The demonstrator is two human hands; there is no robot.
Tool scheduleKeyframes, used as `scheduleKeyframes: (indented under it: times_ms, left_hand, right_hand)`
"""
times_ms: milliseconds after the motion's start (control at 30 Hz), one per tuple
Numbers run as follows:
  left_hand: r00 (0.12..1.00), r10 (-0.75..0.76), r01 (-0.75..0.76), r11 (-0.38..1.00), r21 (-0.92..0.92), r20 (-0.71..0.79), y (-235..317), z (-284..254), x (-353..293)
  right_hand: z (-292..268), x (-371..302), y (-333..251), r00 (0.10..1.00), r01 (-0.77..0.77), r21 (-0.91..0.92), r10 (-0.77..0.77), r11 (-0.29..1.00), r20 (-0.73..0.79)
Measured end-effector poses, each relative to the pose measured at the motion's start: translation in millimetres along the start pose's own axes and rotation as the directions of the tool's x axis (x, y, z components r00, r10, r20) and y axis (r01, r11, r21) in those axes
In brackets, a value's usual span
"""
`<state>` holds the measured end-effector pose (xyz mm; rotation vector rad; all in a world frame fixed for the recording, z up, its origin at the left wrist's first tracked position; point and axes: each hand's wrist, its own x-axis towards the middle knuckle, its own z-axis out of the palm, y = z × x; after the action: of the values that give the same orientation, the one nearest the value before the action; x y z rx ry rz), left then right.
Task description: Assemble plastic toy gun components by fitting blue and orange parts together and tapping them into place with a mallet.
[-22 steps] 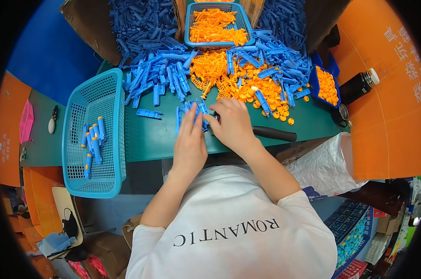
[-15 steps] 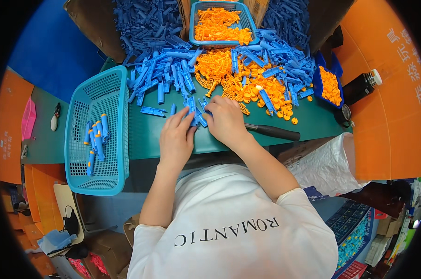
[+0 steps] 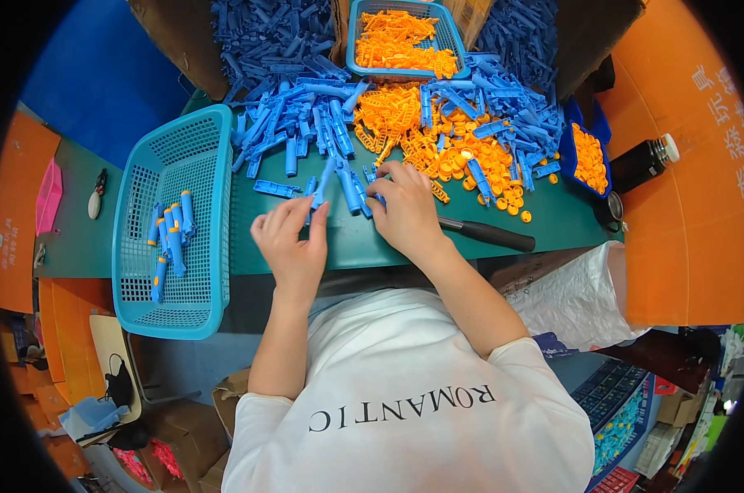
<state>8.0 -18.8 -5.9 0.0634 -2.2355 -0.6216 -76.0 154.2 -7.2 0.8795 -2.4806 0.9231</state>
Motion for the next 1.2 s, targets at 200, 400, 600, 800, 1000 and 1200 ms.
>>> scheduleKeyframes:
  times_ms: [200, 400, 600, 800, 1000, 1200]
  left_hand:
    - [0.980, 0.059, -0.097, 0.976, 0.194, 0.190, 8.1, -19.9, -18.4]
    - [0.980, 0.033, -0.057, 0.991, 0.117, 0.198, 8.6, -14.4, -14.2]
    - [0.955, 0.054, -0.069, 0.997, 0.041, 0.293, 2.4, -12.3, -12.9]
    - [0.954, 0.012, -0.038, 0.996, 0.081, 0.300, -2.0, -26.0, -17.8]
    - [0.972, 0.047, -0.058, 0.998, 0.040, 0.230, -4.9, -20.0, -17.1]
    - [0.982, -0.114, 0.110, 0.993, 0.035, 0.151, -18.0, -17.4, -11.3]
  right_hand:
    - [10.7, 3.3, 3.2, 0.998, 0.043, 0.080, -0.046, 0.996, 0.031]
    - [8.9, 15.9, -21.3, 0.997, 0.044, -0.003, -0.044, 0.999, -0.062]
    - [31.2, 16.3, -27.4, 0.999, 0.040, -0.008, -0.040, 0.999, -0.031]
    - [23.8, 12.6, -30.3, 1.000, 0.024, 0.004, -0.024, 1.000, -0.008]
    - [19.8, 1.3, -37.7, 0.998, 0.066, -0.036, -0.066, 0.997, -0.015]
    - [12.5, -3.8, -48.5, 0.976, 0.218, 0.108, -0.217, 0.970, -0.020]
